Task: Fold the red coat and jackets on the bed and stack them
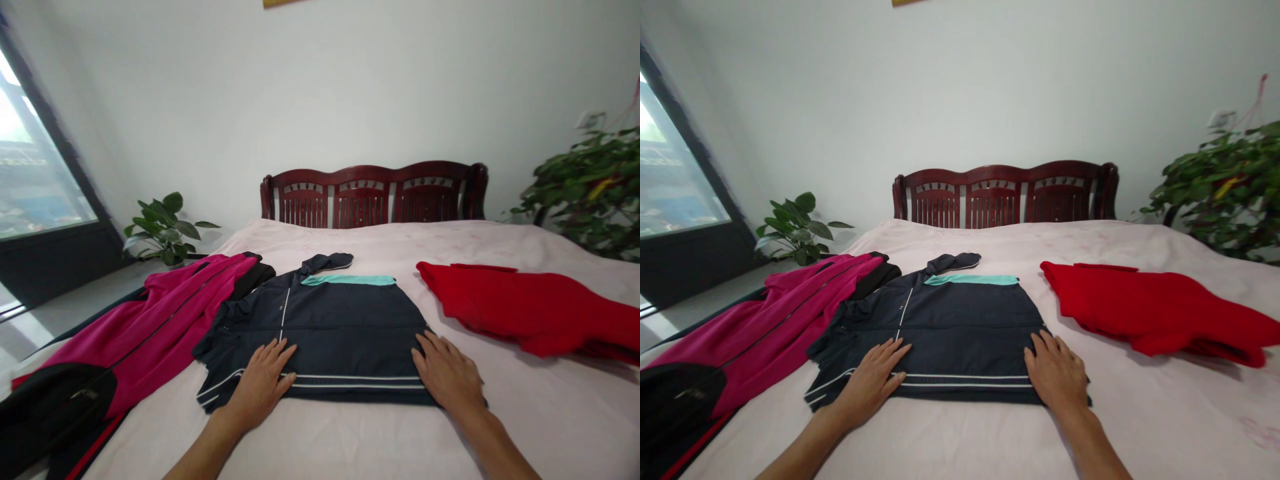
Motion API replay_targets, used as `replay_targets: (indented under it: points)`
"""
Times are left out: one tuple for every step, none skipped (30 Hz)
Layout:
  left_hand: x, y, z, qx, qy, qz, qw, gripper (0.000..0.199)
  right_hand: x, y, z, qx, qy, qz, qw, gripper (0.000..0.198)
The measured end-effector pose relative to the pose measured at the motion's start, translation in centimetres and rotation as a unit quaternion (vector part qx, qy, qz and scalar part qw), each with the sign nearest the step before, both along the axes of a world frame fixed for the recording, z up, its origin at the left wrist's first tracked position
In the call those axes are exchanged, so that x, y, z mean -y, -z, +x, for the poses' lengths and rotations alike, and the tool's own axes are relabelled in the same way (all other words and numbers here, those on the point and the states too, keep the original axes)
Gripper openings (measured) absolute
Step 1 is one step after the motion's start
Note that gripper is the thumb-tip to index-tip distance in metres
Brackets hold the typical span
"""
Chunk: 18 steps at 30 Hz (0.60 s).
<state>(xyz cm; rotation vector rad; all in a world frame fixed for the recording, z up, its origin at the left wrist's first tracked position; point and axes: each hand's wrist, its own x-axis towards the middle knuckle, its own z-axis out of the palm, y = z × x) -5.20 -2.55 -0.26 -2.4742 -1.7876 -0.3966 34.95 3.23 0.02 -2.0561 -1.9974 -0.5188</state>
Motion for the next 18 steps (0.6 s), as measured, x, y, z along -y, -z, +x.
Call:
replay_targets:
  points:
    - [0.04,-0.07,0.04,-0.001,0.0,0.0,1.0,0.052,-0.01,-0.01,-0.01,0.0,0.0,-0.001,1.0,0.046]
    - [0.06,-0.13,0.08,-0.001,-0.001,-0.001,1.0,0.052,-0.01,-0.02,-0.01,0.001,0.001,0.0,1.0,0.046]
    - [0.08,-0.18,0.11,-0.001,-0.002,-0.002,1.0,0.052,-0.01,-0.03,-0.01,0.001,0.002,0.001,1.0,0.046]
    - [0.07,-0.21,0.13,-0.001,-0.002,-0.002,1.0,0.052,-0.02,-0.03,-0.02,0.001,0.004,0.001,1.0,0.045]
    - [0.05,-0.21,0.13,-0.001,-0.003,-0.002,1.0,0.052,-0.01,-0.04,-0.02,0.001,0.005,0.001,1.0,0.045]
    - [0.02,-0.17,0.12,-0.001,-0.003,-0.002,1.0,0.052,-0.01,-0.05,-0.04,0.001,0.006,0.0,1.0,0.045]
    - [-0.01,-0.11,0.09,0.0,-0.004,-0.003,1.0,0.052,0.0,-0.06,-0.06,0.001,0.007,-0.002,1.0,0.045]
    - [-0.05,-0.04,0.05,0.001,-0.004,-0.004,1.0,0.052,0.01,-0.08,-0.08,0.001,0.008,-0.004,1.0,0.045]
    - [-0.09,0.05,0.02,0.003,-0.004,-0.005,1.0,0.052,0.02,-0.09,-0.11,0.002,0.009,-0.005,1.0,0.045]
    - [-0.11,0.13,-0.01,0.005,-0.005,-0.005,1.0,0.052,0.02,-0.09,-0.12,0.003,0.011,-0.006,1.0,0.045]
    - [-0.13,0.19,-0.03,0.006,-0.005,-0.005,1.0,0.052,0.01,-0.06,-0.11,0.004,0.013,-0.007,1.0,0.045]
    - [-0.13,0.23,-0.04,0.008,-0.005,-0.005,1.0,0.052,-0.02,0.0,-0.07,0.004,0.013,-0.007,1.0,0.045]
    - [-0.11,0.25,-0.04,0.01,-0.005,-0.006,1.0,0.052,-0.06,0.1,0.0,0.004,0.012,-0.006,1.0,0.046]
    - [-0.09,0.23,-0.02,0.011,-0.005,-0.006,1.0,0.052,-0.13,0.24,0.11,0.002,0.011,-0.004,1.0,0.046]
    - [-0.06,0.19,-0.01,0.012,-0.005,-0.006,1.0,0.052,-0.21,0.41,0.24,0.001,0.009,-0.002,1.0,0.046]
    - [-0.04,0.14,-0.01,0.013,-0.005,-0.006,1.0,0.052,-0.31,0.58,0.39,-0.001,0.006,0.0,1.0,0.046]
    - [-0.03,0.08,-0.02,0.015,-0.003,-0.004,1.0,0.052,-0.41,0.74,0.53,-0.002,0.002,0.002,1.0,0.046]
    - [-0.02,0.03,-0.05,0.017,0.001,-0.002,1.0,0.052,-0.49,0.87,0.65,-0.002,-0.002,0.004,1.0,0.046]
